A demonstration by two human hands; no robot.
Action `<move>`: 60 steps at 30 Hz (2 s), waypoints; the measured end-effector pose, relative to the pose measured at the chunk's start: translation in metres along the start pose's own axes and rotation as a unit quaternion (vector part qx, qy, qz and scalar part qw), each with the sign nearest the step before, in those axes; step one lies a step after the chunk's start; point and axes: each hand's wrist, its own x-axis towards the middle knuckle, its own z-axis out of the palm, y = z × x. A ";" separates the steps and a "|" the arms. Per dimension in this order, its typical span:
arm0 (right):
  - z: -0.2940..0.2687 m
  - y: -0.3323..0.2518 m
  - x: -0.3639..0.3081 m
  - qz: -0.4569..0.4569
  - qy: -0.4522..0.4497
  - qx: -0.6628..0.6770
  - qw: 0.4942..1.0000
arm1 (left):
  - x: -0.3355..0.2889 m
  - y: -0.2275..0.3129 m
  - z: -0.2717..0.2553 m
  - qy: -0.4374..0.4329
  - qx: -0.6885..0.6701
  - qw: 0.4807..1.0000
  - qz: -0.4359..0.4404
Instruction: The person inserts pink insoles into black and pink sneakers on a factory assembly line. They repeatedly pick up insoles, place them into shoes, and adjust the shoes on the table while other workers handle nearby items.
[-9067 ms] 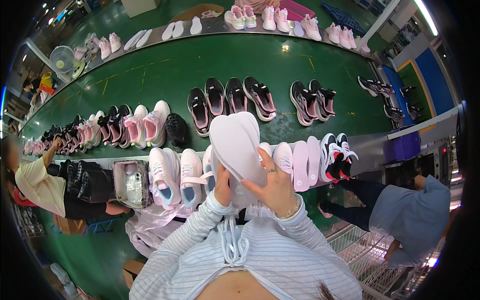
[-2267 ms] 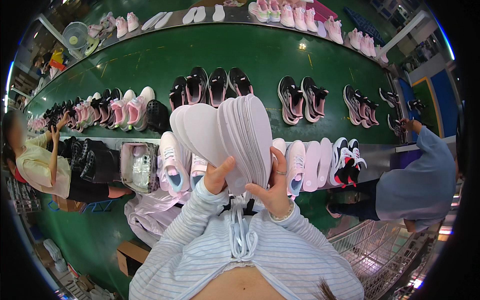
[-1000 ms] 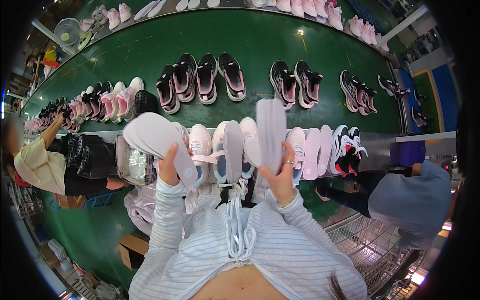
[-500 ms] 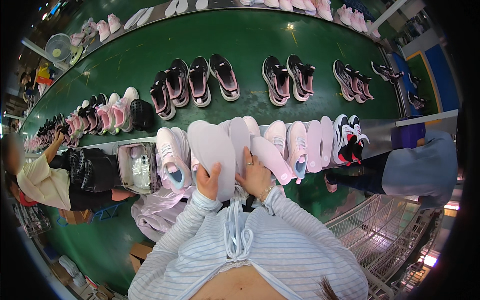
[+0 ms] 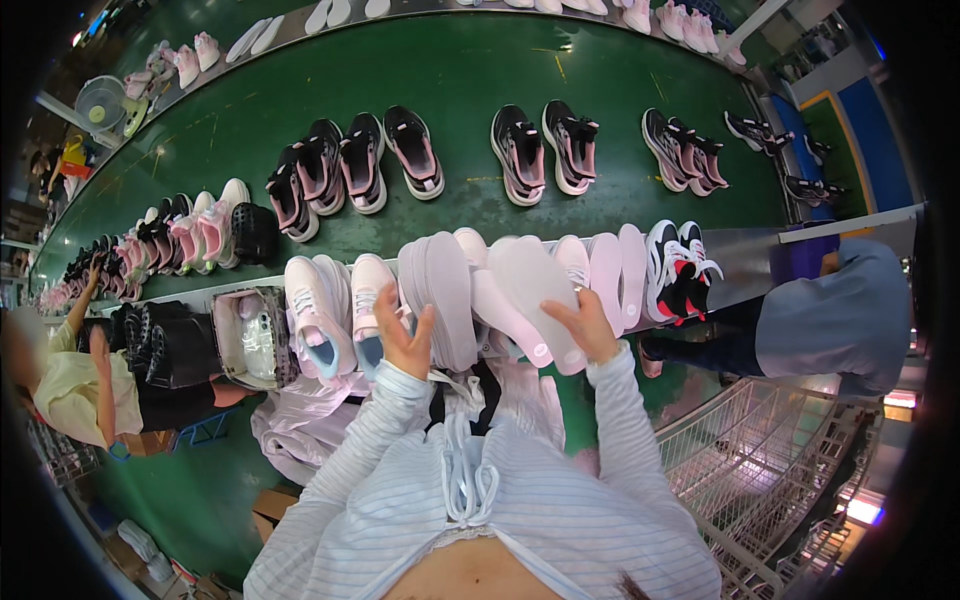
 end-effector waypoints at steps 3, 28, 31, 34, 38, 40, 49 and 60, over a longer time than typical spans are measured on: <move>-0.021 0.050 0.030 0.054 -0.081 -0.268 0.959 | -0.003 -0.039 0.028 0.043 0.025 0.999 0.009; 0.009 0.003 -0.001 -0.017 0.041 0.160 0.986 | -0.009 -0.039 0.029 -0.099 -0.557 0.752 -0.340; 0.021 0.013 0.006 -0.081 0.072 0.140 0.984 | -0.006 -0.022 0.036 -0.141 -0.560 0.745 -0.335; 0.021 0.022 0.014 -0.087 0.077 0.058 0.992 | -0.006 -0.020 0.033 -0.160 -0.538 0.761 -0.325; 0.012 0.008 0.009 -0.084 0.111 0.068 0.988 | -0.002 0.003 0.024 -0.170 -0.549 0.745 -0.339; 0.011 -0.014 -0.001 -0.086 0.087 0.180 0.976 | 0.000 0.011 0.022 -0.169 -0.593 0.700 -0.360; 0.042 -0.012 0.003 -0.110 0.063 0.088 0.988 | -0.001 0.003 0.032 -0.212 -0.517 0.759 -0.333; 0.004 0.091 0.032 -0.099 0.187 -0.232 0.949 | 0.002 -0.051 0.070 -0.171 -0.273 0.938 -0.125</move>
